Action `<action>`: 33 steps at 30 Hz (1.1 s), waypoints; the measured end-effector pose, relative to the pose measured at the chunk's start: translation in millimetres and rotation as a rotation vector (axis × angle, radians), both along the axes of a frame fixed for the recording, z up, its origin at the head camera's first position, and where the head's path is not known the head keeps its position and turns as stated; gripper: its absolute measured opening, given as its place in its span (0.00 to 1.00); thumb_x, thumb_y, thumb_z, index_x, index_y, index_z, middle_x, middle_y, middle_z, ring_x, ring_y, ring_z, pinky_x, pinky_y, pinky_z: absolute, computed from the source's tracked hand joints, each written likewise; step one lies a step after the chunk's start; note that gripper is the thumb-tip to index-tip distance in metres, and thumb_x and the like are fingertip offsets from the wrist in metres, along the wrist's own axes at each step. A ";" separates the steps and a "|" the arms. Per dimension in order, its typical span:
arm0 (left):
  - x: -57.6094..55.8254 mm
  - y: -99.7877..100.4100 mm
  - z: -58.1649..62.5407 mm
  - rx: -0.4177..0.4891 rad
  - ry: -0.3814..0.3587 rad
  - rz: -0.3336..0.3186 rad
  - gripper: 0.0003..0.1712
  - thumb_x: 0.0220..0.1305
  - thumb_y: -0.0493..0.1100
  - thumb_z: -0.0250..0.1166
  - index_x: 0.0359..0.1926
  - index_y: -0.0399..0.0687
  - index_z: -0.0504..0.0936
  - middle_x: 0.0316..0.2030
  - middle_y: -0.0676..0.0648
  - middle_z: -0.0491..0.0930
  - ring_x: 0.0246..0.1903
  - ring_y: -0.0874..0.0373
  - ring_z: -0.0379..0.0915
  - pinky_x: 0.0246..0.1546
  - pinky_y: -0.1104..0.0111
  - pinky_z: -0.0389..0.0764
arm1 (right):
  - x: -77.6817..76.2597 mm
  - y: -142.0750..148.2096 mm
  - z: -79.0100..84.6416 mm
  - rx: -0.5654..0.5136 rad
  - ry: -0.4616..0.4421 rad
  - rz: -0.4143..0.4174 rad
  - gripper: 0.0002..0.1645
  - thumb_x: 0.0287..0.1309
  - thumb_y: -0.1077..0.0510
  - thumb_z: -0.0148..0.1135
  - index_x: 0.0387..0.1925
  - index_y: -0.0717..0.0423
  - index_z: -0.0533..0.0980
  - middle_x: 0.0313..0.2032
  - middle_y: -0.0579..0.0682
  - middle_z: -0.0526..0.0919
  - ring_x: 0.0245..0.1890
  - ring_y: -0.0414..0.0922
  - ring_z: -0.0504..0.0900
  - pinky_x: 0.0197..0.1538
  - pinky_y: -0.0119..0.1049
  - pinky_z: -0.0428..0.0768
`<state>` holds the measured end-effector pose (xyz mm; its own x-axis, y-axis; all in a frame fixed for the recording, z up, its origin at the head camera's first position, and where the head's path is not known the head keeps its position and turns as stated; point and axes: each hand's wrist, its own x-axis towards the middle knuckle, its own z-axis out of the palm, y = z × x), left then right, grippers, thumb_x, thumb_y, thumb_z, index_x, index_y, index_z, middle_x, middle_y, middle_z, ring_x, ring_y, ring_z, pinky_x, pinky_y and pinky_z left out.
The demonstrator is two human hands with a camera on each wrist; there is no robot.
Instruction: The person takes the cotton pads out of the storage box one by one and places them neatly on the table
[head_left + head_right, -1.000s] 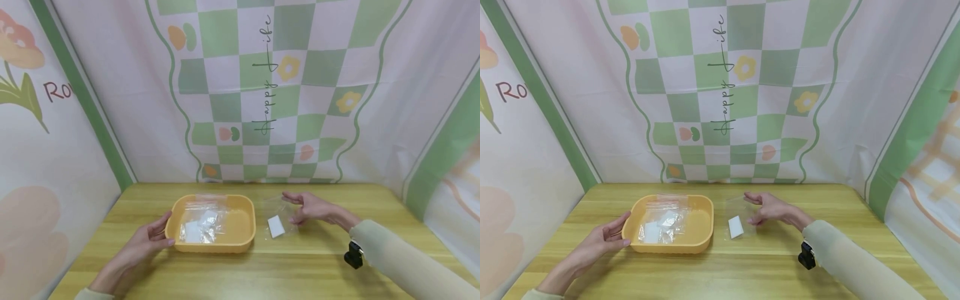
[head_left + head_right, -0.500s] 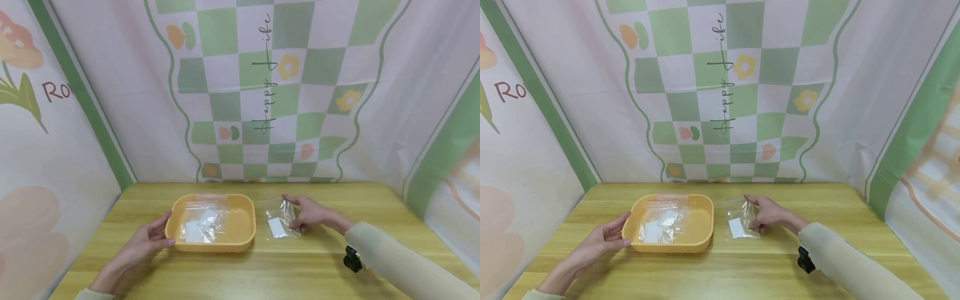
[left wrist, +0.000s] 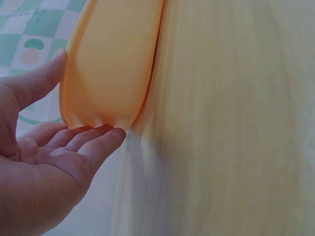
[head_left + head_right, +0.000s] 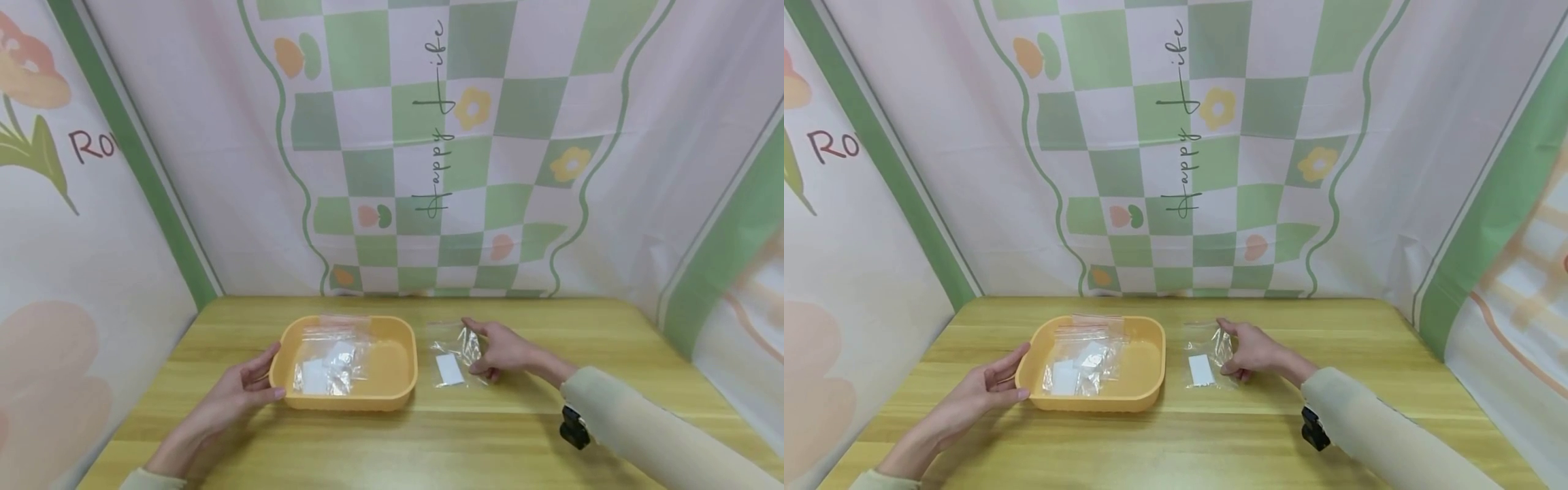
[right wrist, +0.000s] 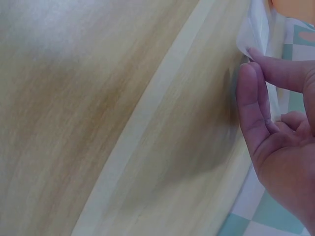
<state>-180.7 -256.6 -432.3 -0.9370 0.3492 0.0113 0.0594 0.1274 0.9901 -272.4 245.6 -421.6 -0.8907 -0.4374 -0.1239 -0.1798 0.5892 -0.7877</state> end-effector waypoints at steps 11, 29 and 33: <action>-1.6 -0.5 0.4 -0.007 0.005 0.002 0.55 0.66 0.34 0.72 0.81 0.29 0.45 0.79 0.29 0.45 0.73 0.28 0.54 0.65 0.67 0.75 | -3.4 0.4 0.7 0.032 0.015 -0.004 0.66 0.46 0.73 0.80 0.80 0.70 0.50 0.75 0.81 0.51 0.19 0.47 0.82 0.22 0.46 0.88; -0.2 -1.7 -1.4 -0.001 0.022 -0.018 0.55 0.67 0.33 0.72 0.80 0.27 0.44 0.78 0.26 0.44 0.73 0.25 0.53 0.64 0.66 0.76 | -4.2 2.4 1.7 0.121 0.033 0.000 0.66 0.44 0.69 0.82 0.80 0.68 0.53 0.79 0.76 0.42 0.16 0.47 0.75 0.20 0.44 0.86; -1.0 -2.5 -1.7 -0.003 0.023 -0.024 0.55 0.67 0.34 0.72 0.81 0.28 0.44 0.78 0.26 0.44 0.73 0.25 0.53 0.64 0.66 0.76 | -5.8 2.7 3.0 0.133 0.030 0.008 0.66 0.45 0.69 0.82 0.81 0.68 0.53 0.79 0.76 0.41 0.16 0.46 0.75 0.20 0.43 0.86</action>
